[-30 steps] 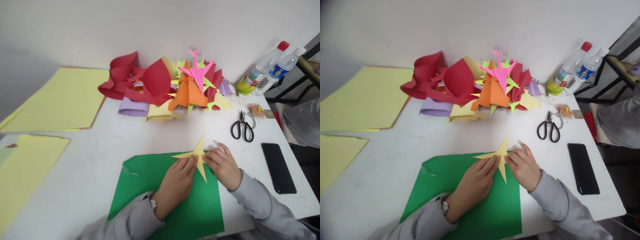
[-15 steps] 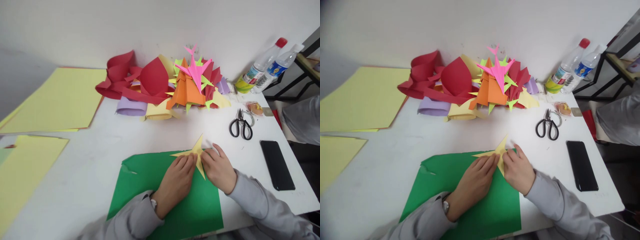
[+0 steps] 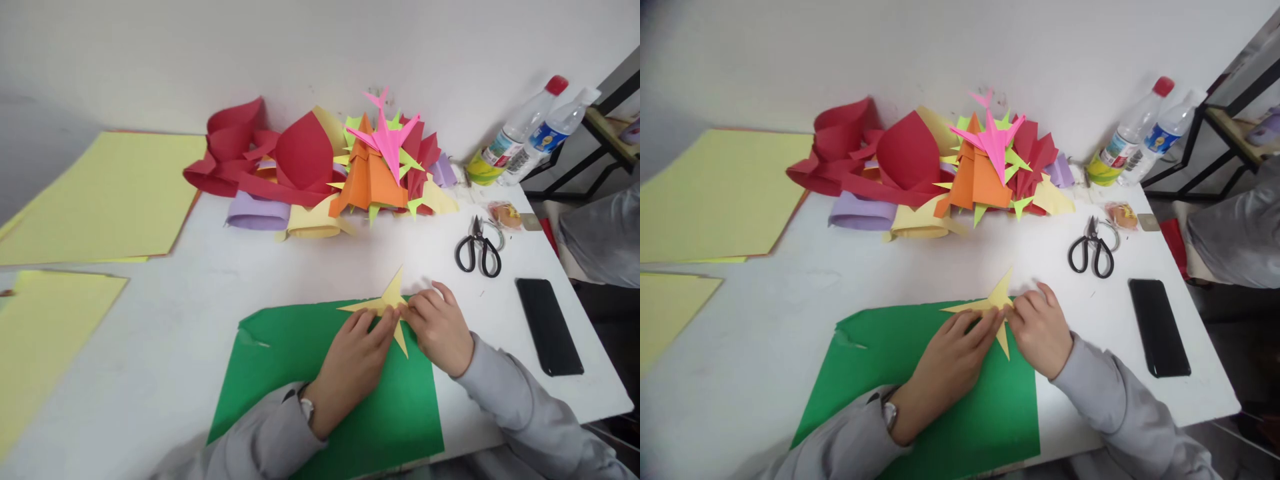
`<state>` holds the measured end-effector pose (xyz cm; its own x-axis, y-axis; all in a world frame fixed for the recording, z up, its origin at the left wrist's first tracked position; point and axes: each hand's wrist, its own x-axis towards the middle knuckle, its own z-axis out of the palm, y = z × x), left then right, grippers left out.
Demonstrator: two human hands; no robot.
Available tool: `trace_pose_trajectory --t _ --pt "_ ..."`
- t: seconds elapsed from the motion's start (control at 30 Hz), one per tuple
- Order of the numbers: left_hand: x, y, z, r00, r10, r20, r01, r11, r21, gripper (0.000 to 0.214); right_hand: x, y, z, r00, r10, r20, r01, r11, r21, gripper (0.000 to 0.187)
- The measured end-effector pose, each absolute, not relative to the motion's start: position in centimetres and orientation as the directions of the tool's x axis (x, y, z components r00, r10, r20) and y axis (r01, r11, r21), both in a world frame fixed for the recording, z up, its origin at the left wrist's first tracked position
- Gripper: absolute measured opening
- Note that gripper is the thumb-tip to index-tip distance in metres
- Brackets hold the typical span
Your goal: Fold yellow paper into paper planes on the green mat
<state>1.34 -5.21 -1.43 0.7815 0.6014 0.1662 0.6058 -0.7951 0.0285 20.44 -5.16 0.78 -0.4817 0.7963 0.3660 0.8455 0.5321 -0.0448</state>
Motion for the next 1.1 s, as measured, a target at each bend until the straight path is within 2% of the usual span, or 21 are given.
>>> trace_pose_trajectory --t 0.23,0.43,0.63,0.87,0.93,1.03,1.1 --pt "1.3 -5.1 -1.3 0.779 0.606 0.162 0.610 -0.792 0.026 0.052 19.9 -5.7 0.9 -0.452 0.824 0.343 0.872 0.489 -0.027 0.024" --pt "1.3 -5.1 -1.2 0.774 0.609 0.173 0.615 -0.788 0.024 0.052 19.4 -6.0 1.2 -0.398 0.878 0.264 0.915 0.399 0.052 0.020" --pt "1.4 -5.1 -1.2 0.772 0.611 0.178 0.617 -0.787 0.026 0.051 20.1 -6.2 1.3 -0.372 0.891 0.260 0.924 0.382 0.016 0.021" --pt "1.5 -5.1 -1.2 0.769 0.610 0.192 0.617 -0.787 0.031 0.051 18.7 -5.9 1.4 -0.490 0.840 0.232 0.871 0.471 0.136 0.024" --pt "1.5 -5.1 -1.3 0.770 0.609 0.192 0.616 -0.787 0.027 0.050 18.8 -5.5 1.4 -0.487 0.843 0.226 0.873 0.471 0.125 0.024" --pt "1.5 -5.1 -1.5 0.770 0.609 0.191 0.614 -0.788 0.035 0.052 20.1 -4.9 1.5 -0.438 0.876 0.202 0.897 0.441 0.032 0.022" --pt "1.5 -5.1 -1.4 0.771 0.607 0.194 0.611 -0.791 0.046 0.052 21.1 -4.8 1.6 -0.377 0.896 0.236 0.920 0.392 -0.017 0.022"
